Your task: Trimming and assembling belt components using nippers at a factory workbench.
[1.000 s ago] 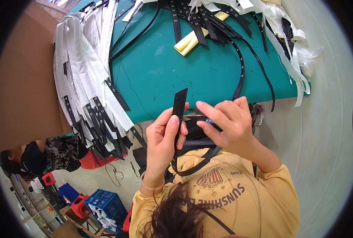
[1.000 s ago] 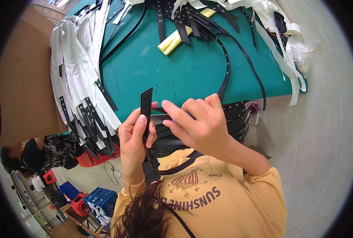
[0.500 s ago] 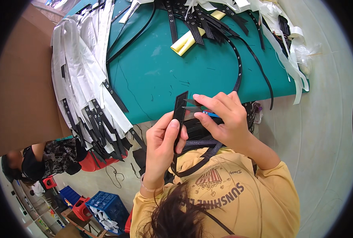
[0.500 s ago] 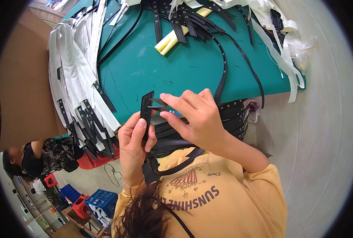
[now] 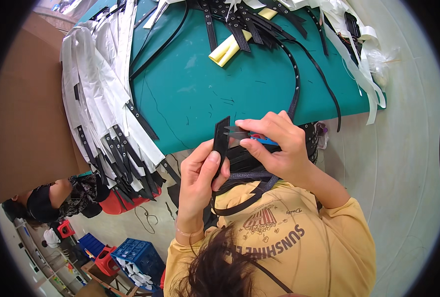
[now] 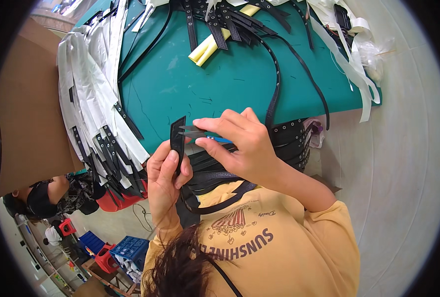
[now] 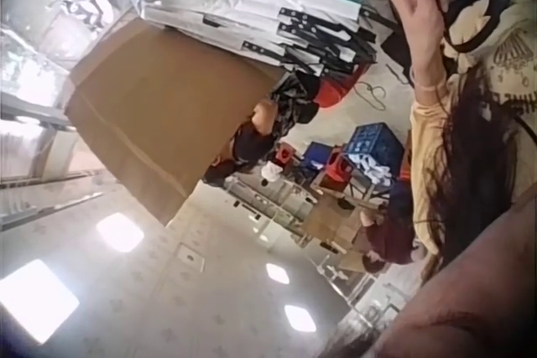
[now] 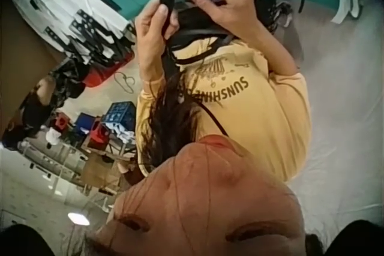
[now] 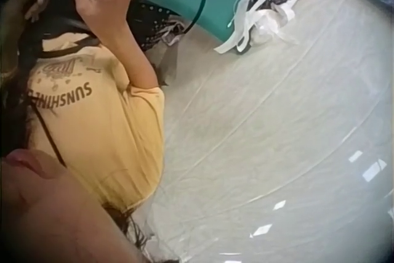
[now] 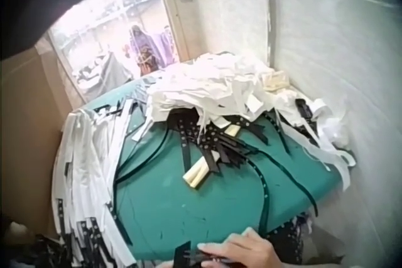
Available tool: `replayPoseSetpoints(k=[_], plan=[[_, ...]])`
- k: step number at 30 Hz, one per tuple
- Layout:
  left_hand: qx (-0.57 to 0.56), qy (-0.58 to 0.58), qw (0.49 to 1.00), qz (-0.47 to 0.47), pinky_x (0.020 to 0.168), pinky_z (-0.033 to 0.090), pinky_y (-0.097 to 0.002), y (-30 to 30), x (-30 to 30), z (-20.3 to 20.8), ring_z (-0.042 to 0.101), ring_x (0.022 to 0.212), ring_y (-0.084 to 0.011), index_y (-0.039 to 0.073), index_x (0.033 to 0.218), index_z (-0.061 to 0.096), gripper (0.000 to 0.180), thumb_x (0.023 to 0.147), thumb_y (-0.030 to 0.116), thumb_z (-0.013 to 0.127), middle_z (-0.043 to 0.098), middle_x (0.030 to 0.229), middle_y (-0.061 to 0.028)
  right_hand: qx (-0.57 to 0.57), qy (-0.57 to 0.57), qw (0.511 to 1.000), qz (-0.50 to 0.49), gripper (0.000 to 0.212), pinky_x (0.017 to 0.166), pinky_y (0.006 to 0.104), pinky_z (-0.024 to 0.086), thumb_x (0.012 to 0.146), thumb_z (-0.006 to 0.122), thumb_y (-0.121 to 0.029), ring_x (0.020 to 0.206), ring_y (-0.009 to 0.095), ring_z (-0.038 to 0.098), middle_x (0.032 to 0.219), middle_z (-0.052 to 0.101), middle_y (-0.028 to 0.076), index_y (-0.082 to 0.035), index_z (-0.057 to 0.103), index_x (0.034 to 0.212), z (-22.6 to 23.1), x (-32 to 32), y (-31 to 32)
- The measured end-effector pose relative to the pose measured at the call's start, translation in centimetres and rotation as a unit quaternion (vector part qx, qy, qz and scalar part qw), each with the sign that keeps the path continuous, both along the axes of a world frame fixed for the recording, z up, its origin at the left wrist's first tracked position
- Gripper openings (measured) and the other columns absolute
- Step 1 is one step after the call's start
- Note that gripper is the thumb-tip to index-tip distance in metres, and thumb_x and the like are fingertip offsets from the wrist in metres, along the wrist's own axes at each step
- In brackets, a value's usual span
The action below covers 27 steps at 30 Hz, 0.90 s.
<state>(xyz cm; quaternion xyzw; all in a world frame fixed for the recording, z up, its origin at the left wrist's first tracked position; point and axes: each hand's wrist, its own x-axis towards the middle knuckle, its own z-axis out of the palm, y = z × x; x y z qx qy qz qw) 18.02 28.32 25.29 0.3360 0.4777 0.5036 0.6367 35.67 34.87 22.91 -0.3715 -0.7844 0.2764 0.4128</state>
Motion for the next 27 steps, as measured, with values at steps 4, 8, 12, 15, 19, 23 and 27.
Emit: replayPoseSetpoints(k=[4, 8, 12, 15, 19, 23, 27], plan=[[0.008, 0.027, 1.000, -0.004, 0.042, 0.025, -0.0164, -0.1, 0.0, 0.2, 0.033, 0.046, -0.0011, -0.003, 0.123, 0.052, 0.032, 0.097, 0.010, 0.040, 0.052, 0.067, -0.0005, -0.001, 0.015, 1.000, -0.002, 0.027, 0.060, 0.0281, 0.033, 0.075, 0.073, -0.014, 0.059, 0.016, 0.046, 0.075, 0.062, 0.001, -0.008, 0.067, 0.101, 0.1, -0.1, 0.1], [-0.011, 0.054, 0.998, 0.013, 0.042, 0.024, -0.0161, -0.3, 0.4, 0.6, 0.032, 0.046, -0.0008, -0.001, 0.130, 0.047, 0.037, 0.096, 0.009, 0.039, 0.052, 0.067, -0.0003, 0.015, 0.012, 1.000, -0.007, 0.027, 0.060, 0.0284, 0.033, 0.075, 0.073, -0.015, 0.059, 0.016, 0.046, 0.074, 0.061, 0.001, -0.008, 0.068, 0.101, 0.0, 0.0, 0.1], [-0.020, 0.030, 0.999, 0.006, 0.043, 0.025, -0.0160, -0.4, 0.0, 0.8, 0.030, 0.045, -0.0010, 0.001, 0.139, 0.037, 0.044, 0.095, 0.009, 0.036, 0.050, 0.064, 0.0002, 0.023, -0.004, 1.000, -0.001, 0.026, 0.060, 0.0291, 0.033, 0.075, 0.072, -0.013, 0.058, 0.017, 0.046, 0.075, 0.061, 0.002, -0.009, 0.068, 0.100, -0.1, 0.1, -0.3], [-0.023, -0.053, 0.998, -0.003, 0.044, 0.026, -0.0168, -0.3, -0.3, 0.3, 0.029, 0.044, -0.0020, 0.001, 0.140, 0.035, 0.046, 0.095, 0.010, 0.036, 0.047, 0.062, 0.0008, 0.019, -0.008, 1.000, -0.001, 0.021, 0.059, 0.0287, 0.033, 0.078, 0.071, -0.011, 0.059, 0.015, 0.046, 0.075, 0.062, 0.003, -0.008, 0.067, 0.098, -0.5, -0.2, -0.6], [-0.039, -0.178, 0.983, 0.008, 0.045, 0.027, -0.0183, -0.4, -0.3, -0.6, 0.027, 0.043, -0.0034, 0.001, 0.138, 0.038, 0.044, 0.095, 0.012, 0.037, 0.046, 0.061, 0.0012, -0.123, 0.189, 0.974, -0.035, 0.014, 0.055, 0.0229, 0.031, 0.089, 0.061, -0.016, 0.062, 0.006, 0.044, 0.070, 0.059, 0.002, -0.004, 0.064, 0.095, -0.9, -1.1, -0.2], [-0.053, -0.061, 0.995, 0.052, 0.044, 0.027, -0.0175, -0.8, -0.2, -0.5, 0.030, 0.044, -0.0032, 0.001, 0.134, 0.042, 0.041, 0.096, 0.012, 0.040, 0.046, 0.061, 0.0011, -0.301, 0.363, 0.882, -0.005, 0.024, 0.052, 0.0165, 0.029, 0.097, 0.050, -0.023, 0.063, 0.002, 0.037, 0.076, 0.045, -0.003, -0.002, 0.056, 0.106, -0.2, -1.6, 0.6], [0.002, 0.014, 0.999, 0.039, 0.044, 0.025, -0.0165, -0.7, 0.4, 0.0, 0.032, 0.048, -0.0022, 0.000, 0.129, 0.047, 0.035, 0.096, 0.012, 0.043, 0.047, 0.064, 0.0011, -0.159, 0.124, 0.969, 0.142, 0.020, 0.055, 0.0215, 0.037, 0.087, 0.064, -0.022, 0.065, 0.006, 0.043, 0.075, 0.052, 0.000, -0.004, 0.059, 0.094, 0.9, -2.9, 2.2]])
